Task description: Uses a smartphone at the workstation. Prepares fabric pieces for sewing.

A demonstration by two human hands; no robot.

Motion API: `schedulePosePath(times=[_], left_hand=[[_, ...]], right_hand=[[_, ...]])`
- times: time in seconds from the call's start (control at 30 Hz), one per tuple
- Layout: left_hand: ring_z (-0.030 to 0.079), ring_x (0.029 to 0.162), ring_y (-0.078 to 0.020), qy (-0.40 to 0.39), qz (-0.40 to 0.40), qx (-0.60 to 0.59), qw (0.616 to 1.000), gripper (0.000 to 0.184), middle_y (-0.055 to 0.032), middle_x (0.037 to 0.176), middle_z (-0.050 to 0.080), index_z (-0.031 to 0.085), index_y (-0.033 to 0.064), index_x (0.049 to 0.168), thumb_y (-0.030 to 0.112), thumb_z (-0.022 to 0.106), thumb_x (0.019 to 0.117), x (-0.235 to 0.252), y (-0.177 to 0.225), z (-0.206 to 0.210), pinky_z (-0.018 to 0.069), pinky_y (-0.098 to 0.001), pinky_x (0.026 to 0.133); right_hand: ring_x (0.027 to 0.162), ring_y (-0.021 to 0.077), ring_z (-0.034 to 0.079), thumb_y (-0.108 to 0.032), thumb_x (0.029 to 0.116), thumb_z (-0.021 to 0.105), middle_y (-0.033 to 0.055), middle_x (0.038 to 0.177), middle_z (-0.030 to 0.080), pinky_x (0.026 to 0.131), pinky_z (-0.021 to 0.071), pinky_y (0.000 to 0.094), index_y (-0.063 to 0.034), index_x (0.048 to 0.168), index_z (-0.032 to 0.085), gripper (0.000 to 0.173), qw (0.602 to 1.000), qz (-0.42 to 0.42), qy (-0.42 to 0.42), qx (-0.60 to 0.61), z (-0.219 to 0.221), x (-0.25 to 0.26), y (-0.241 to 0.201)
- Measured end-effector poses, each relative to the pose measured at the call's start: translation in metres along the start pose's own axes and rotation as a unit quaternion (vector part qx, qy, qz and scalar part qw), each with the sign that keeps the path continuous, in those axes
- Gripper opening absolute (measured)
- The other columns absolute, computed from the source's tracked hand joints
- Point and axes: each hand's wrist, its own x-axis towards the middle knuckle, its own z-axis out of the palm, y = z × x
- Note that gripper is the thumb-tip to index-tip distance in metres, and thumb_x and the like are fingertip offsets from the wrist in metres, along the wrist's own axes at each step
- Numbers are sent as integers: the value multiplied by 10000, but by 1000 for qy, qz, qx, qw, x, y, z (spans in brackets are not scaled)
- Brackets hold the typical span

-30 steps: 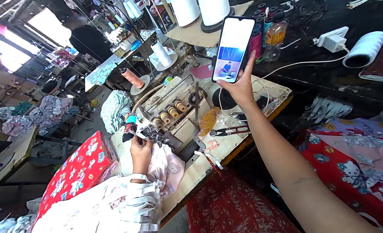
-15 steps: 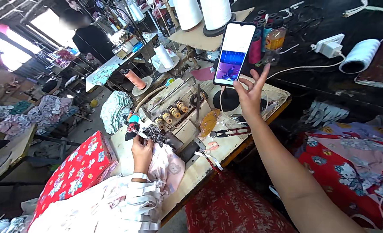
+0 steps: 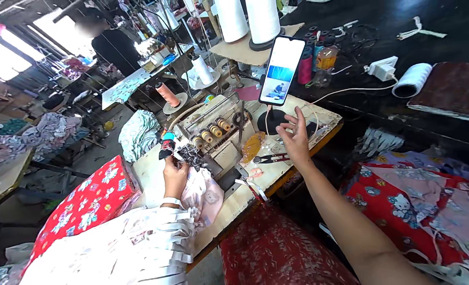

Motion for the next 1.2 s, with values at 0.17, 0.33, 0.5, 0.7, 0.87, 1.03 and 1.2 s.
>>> schedulePosePath(times=[0.17, 0.33, 0.5, 0.7, 0.87, 1.03, 1.2], left_hand=[[648, 1035, -257, -39, -9, 28, 999, 473, -253, 1148, 652, 498, -85, 1354, 78, 671, 945, 0, 2, -10, 493, -422, 954], [654, 1063, -377, -82, -13, 114, 990, 351, -283, 1169, 656, 562, -79, 1309, -6, 595, 967, -9, 11, -28, 489, -539, 961], [602, 1134, -543, -74, -11, 227, 971, 303, -348, 1203, 634, 632, -82, 1239, 11, 615, 951, -30, 10, -57, 420, -712, 975], [620, 829, -99, 10, 9, 14, 1000, 278, -134, 982, 665, 618, -91, 1175, 82, 631, 958, -85, -4, -60, 513, -265, 757], [618, 802, 51, 82, 75, -224, 968, 379, 39, 907, 643, 506, -117, 1235, 44, 635, 917, -119, -6, -18, 532, -144, 749], [604, 857, 48, 91, 121, -213, 965, 352, -1, 938, 631, 539, -137, 1201, 49, 652, 925, -145, -28, 23, 522, -142, 803], [631, 880, 47, 89, 142, -239, 957, 221, -17, 1001, 683, 608, -101, 1121, -5, 613, 922, -159, -52, 50, 534, -136, 823]], right_hand=[[1104, 256, 646, -104, 993, 636, 228, 1450, 515, 874, 544, 376, -41, 1590, 285, 696, 999, 13, -19, -42, -12, -24, 8], [1079, 255, 659, -99, 1004, 625, 227, 1397, 563, 881, 547, 375, -19, 1571, 325, 646, 996, 21, -31, -86, -39, -40, 6], [1018, 235, 681, -98, 1015, 595, 228, 1339, 610, 858, 554, 354, 2, 1569, 312, 631, 991, -13, -53, -125, -55, -52, 1], [1033, 252, 685, -90, 1010, 615, 224, 1263, 650, 888, 554, 377, 21, 1562, 316, 638, 990, -27, -73, -121, -45, -52, -4], [1115, 261, 650, -186, 1000, 651, 231, 1397, 545, 925, 550, 405, -19, 1600, 188, 776, 1000, -14, -23, -3, -20, 5, -9], [1065, 237, 641, -179, 919, 751, 226, 1381, 528, 888, 550, 379, -40, 1620, 120, 953, 999, 8, 14, 46, 5, 58, -14], [992, 190, 664, -84, 901, 750, 212, 1313, 583, 861, 553, 323, -41, 1605, 174, 911, 997, 18, 23, 72, 17, 73, -12]])
